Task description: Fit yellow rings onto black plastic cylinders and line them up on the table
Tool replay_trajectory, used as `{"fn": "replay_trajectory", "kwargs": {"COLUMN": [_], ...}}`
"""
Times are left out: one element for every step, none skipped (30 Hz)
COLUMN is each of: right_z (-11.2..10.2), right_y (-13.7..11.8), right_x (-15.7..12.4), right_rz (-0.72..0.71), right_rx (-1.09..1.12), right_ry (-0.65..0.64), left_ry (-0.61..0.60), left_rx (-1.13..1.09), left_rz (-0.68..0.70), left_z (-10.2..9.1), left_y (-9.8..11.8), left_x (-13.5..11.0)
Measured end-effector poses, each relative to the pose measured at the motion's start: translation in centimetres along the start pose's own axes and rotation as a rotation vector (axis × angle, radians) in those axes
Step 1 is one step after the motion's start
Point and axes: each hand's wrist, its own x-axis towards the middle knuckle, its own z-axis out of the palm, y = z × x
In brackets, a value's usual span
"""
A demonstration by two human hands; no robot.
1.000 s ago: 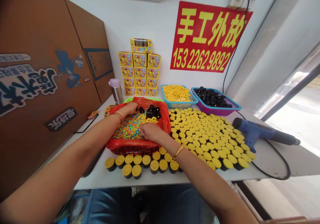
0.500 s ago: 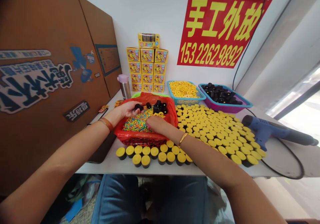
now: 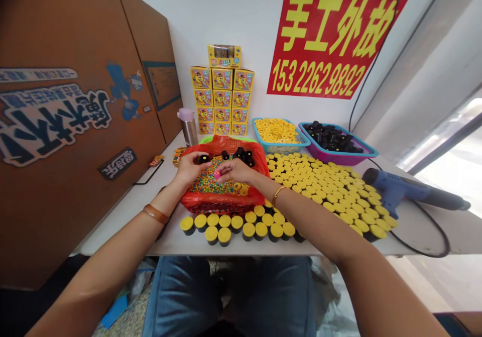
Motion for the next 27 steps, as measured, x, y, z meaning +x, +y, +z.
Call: {"fn": "replay_trajectory", "kwargs": {"right_z": [-0.5, -0.9, -1.3, -1.6, -1.8, -1.8, -1.8, -1.6, -1.4, -1.0, -0.6, -0.2, 0.2, 0.5, 0.8, 0.9, 0.9, 0.8, 0.7, 0.4, 0.1, -0.1, -0.4, -0.5, -0.6, -0.6, -0.5], "right_y": [-0.1, -0.3, -0.6, -1.0, -1.4, -1.9, -2.5, -3.2, -4.0, -4.7, -5.5, -6.2, -6.8, -7.4, -7.8, -8.2, -8.4, -8.5, -8.5, -8.3, -8.0, -7.5, -7.0, -6.3, -5.5, -4.6, -3.8], "right_x": [-0.1, -0.2, -0.2, -0.3, -0.4, -0.5, -0.6, -0.7, -0.8, -1.0, -1.0, -1.1, -1.1, -1.0, -0.9, -0.8, -0.7, -0.7, -0.7, -0.8, -0.9, -1.1, -1.2, -1.4, -1.6, -1.8, -1.9], "right_rz": [-0.029, -0.057, -0.082, -0.104, -0.127, -0.155, -0.190, -0.230, -0.269, -0.302, -0.325, -0.335, -0.338, -0.341, -0.347, -0.356, -0.364, -0.371, -0.373, -0.367, -0.351, -0.321, -0.269, -0.193, -0.104, -0.019, 0.048], "right_rx": [0.022, 0.014, -0.024, -0.093, -0.190, -0.314, -0.460, -0.619, -0.778, -0.928, -1.060, -1.170, -1.256, -1.317, -1.357, -1.380, -1.386, -1.380, -1.368, -1.357, -1.349, -1.334, -1.302, -1.246, -1.159, -1.048, -0.934], "right_ry": [0.042, 0.083, 0.117, 0.142, 0.164, 0.182, 0.188, 0.179, 0.159, 0.127, 0.090, 0.053, 0.027, 0.010, -0.002, -0.010, -0.013, -0.010, -0.002, 0.017, 0.053, 0.098, 0.141, 0.165, 0.157, 0.123, 0.076], "left_ry": [-0.054, -0.129, -0.216, -0.301, -0.375, -0.435, -0.475, -0.499, -0.516, -0.526, -0.533, -0.535, -0.536, -0.538, -0.536, -0.533, -0.529, -0.524, -0.519, -0.515, -0.512, -0.510, -0.500, -0.476, -0.434, -0.372, -0.300], "left_rx": [-0.008, -0.022, -0.034, -0.042, -0.045, -0.042, -0.039, -0.040, -0.044, -0.048, -0.047, -0.042, -0.035, -0.024, -0.016, -0.013, -0.015, -0.023, -0.033, -0.045, -0.055, -0.057, -0.054, -0.043, -0.029, -0.014, -0.002], "left_rz": [0.001, -0.006, -0.017, -0.029, -0.038, -0.042, -0.041, -0.038, -0.036, -0.036, -0.037, -0.037, -0.036, -0.036, -0.036, -0.041, -0.051, -0.065, -0.082, -0.101, -0.117, -0.126, -0.123, -0.107, -0.082, -0.052, -0.027], "left_z": [0.1, 0.2, 0.3, 0.4, 0.5, 0.6, 0.7, 0.8, 0.8, 0.9, 0.9, 0.9, 0.9, 0.8, 0.8, 0.7, 0.7, 0.7, 0.7, 0.7, 0.8, 0.8, 0.8, 0.8, 0.8, 0.8, 0.8], "left_y": [0.1, 0.2, 0.4, 0.5, 0.6, 0.7, 0.8, 0.8, 0.7, 0.7, 0.7, 0.7, 0.7, 0.8, 0.9, 1.0, 1.1, 1.2, 1.3, 1.3, 1.2, 1.2, 1.1, 0.9, 0.7, 0.5, 0.4], "left_x": [-0.1, -0.2, -0.3, -0.5, -0.6, -0.7, -0.8, -0.9, -0.9, -0.9, -0.9, -0.9, -0.9, -0.9, -1.0, -1.0, -1.0, -1.1, -1.1, -1.1, -1.1, -1.1, -1.0, -0.9, -0.7, -0.6, -0.4]}}
